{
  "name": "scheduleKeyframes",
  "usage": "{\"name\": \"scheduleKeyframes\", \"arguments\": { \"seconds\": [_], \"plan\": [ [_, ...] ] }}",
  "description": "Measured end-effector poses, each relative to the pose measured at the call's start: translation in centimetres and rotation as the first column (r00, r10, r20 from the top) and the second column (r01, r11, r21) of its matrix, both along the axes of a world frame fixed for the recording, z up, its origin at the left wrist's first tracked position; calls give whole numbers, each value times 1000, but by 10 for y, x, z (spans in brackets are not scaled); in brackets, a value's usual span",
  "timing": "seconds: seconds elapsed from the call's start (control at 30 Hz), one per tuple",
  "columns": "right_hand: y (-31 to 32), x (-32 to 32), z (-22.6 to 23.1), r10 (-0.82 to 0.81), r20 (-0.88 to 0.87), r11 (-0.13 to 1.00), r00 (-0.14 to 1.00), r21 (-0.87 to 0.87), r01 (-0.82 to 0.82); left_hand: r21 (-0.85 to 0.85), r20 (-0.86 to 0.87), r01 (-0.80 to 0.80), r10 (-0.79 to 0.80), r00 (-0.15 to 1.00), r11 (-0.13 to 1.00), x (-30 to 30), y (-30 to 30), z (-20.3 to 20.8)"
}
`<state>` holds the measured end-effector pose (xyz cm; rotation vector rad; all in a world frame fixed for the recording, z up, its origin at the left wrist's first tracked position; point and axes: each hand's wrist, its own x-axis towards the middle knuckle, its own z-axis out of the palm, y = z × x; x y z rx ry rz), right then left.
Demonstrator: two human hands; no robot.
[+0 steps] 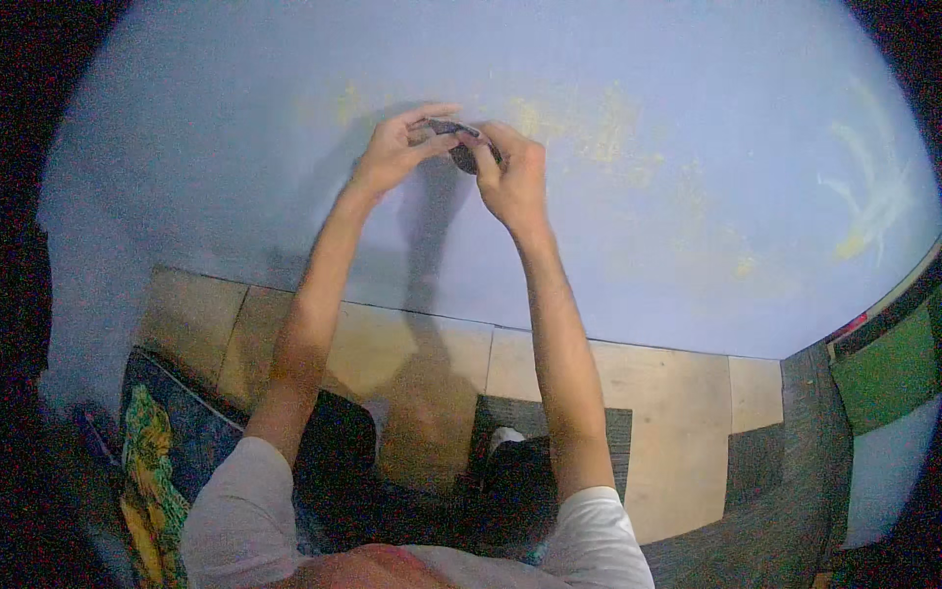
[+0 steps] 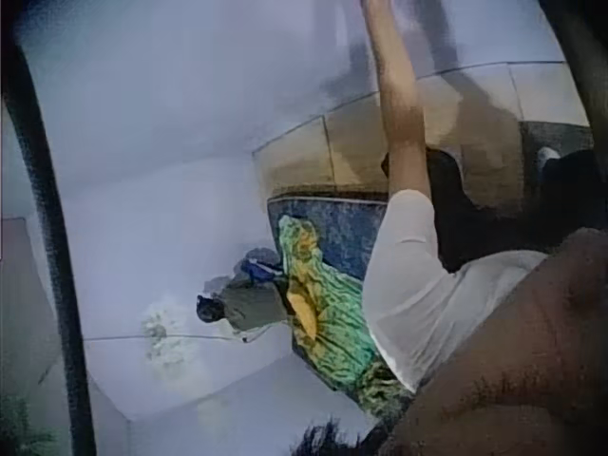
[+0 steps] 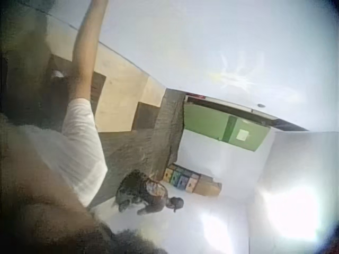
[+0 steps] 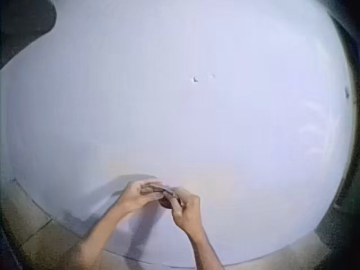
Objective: The person sands a light-colored patch on a blue wall using a piece of sandpaper held in their hand, alternating between using one hand and both hands to press and move the sandpaper across the surface.
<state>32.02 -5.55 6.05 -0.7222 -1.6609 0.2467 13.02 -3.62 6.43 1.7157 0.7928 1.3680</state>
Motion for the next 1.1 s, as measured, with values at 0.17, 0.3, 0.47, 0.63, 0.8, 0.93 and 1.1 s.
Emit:
{"name": "scheduleKeyframes", "arguments": {
  "seconds": [0.17,0.3,0.47,0.63,0.8,0.93,1.1],
  "plan": [
    [-8,-1,3,-22,124,1000,992,19,20,373,-63,-149,185,981,916,-7,-4,5],
    [-11,-5,4,49,152,999,987,-10,-48,406,116,-221,190,975,887,0,1,-4],
    [-1,-6,-2,-164,256,913,953,406,48,533,25,-192,211,977,824,-12,1,3],
    [11,-3,-15,-157,148,853,977,518,59,604,-176,-27,166,970,796,-16,-10,13],
    [16,-7,-11,-374,189,656,908,746,115,216,-29,-92,101,995,972,-32,10,3],
    [18,-17,-33,-567,149,591,810,759,275,393,160,-395,361,919,830,-43,20,4],
    [27,-17,-48,-592,102,603,799,714,356,126,-41,-322,330,943,938,-42,6,16]
  ]
}}
